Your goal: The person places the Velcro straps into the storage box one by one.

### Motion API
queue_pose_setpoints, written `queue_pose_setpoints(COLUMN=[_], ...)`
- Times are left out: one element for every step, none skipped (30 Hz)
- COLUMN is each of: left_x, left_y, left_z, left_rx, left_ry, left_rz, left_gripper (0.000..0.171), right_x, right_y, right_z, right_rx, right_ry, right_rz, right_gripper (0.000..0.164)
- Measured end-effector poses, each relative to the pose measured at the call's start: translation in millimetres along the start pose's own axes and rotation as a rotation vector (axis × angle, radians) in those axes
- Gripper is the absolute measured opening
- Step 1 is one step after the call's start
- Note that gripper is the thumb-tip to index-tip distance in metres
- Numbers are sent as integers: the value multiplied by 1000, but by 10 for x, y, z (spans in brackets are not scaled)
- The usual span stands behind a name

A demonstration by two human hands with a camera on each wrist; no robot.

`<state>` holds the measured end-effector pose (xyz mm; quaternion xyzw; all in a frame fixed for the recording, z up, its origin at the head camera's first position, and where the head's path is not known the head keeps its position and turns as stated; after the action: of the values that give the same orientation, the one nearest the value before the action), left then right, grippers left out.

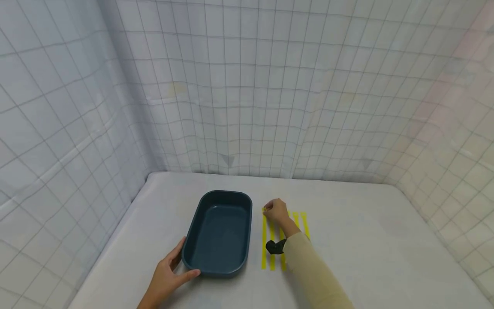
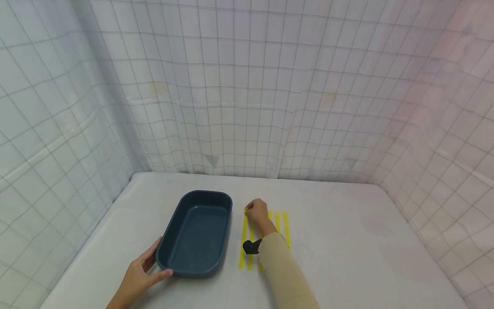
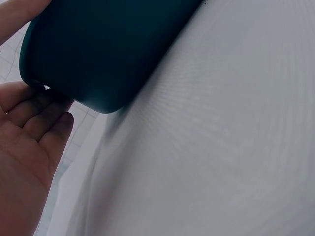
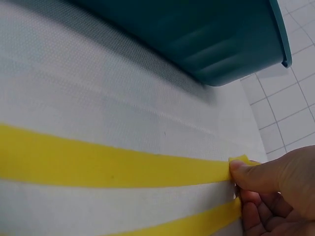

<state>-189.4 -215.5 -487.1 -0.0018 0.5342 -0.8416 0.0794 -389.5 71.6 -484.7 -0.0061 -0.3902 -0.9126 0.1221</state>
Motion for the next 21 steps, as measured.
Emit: queue_pose_setpoints(left_x=[5,10,13,14,14,12,9,8,7,6,5,5,4,2,1,1,1,1,-2,-4,-6], left_y=[-5,-11,-16,-20,-21,-21,-21,-22,-23,-22,-24,-25,-25,-23,-22,-18,-15,-12,-10,-8,-6], left_z=[-2,-3,-3,-4,-3,-3,-2,-1,0,1,3,3,3,2,1,0,0,0,-2,-4,-7], left_rx=[-3,-3,-1,-3,-3,-3,-5,-3,-3,-2,0,0,-2,1,1,-1,-2,-3,-5,-8,-12], left_ry=[1,0,-3,-3,-5,-6,-7,-9,-10,-13,-15,-16,-14,-13,-11,-9,-9,-9,-9,-10,-9], left_rz=[-6,-14,-19,-24,-27,-29,-32,-33,-34,-34,-34,-35,-34,-33,-32,-31,-31,-33,-35,-36,-37], left_gripper=[91,91,91,91,92,92,92,91,91,91,91,91,91,91,91,91,91,91,91,91,91], right_x=[0,0,2,1,-1,-4,-7,-11,-16,-18,-21,-23,-25,-28,-31,-33,-37,-42,-54,-69,-86], right_y=[-2,-1,0,-3,-5,-8,-12,-17,-20,-25,-30,-38,-45,-53,-59,-64,-70,-70,-70,-70,-72], right_z=[11,20,25,28,30,30,30,27,23,21,17,12,7,2,-1,-3,-5,-5,1,9,17], right_rx=[-3,-5,-6,-4,-5,-4,-3,0,3,4,8,13,16,19,21,30,38,43,47,59,69], right_ry=[-5,-9,-17,-24,-32,-41,-50,-57,-63,-68,-70,-71,-71,-70,-71,-76,-82,-90,-102,-117,-134], right_rz=[-9,-16,-19,-30,-37,-47,-59,-72,-83,-91,-100,-111,-117,-124,-123,-121,-116,-101,-85,-72,-58], right_gripper=[9,9,9,9,9,9,9,10,10,10,10,10,10,10,10,9,8,8,8,7,8])
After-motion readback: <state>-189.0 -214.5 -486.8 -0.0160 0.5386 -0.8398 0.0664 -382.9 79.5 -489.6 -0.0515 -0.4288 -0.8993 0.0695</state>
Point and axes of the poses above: each hand's wrist, its own x-axis towards the middle knuckle, its own z-axis out of the back of the hand, y = z × x, the point moved 6 cm from there along x, towards the middle knuckle, and after that the axes turned 11 degrees about z, right-handed, at the moved point
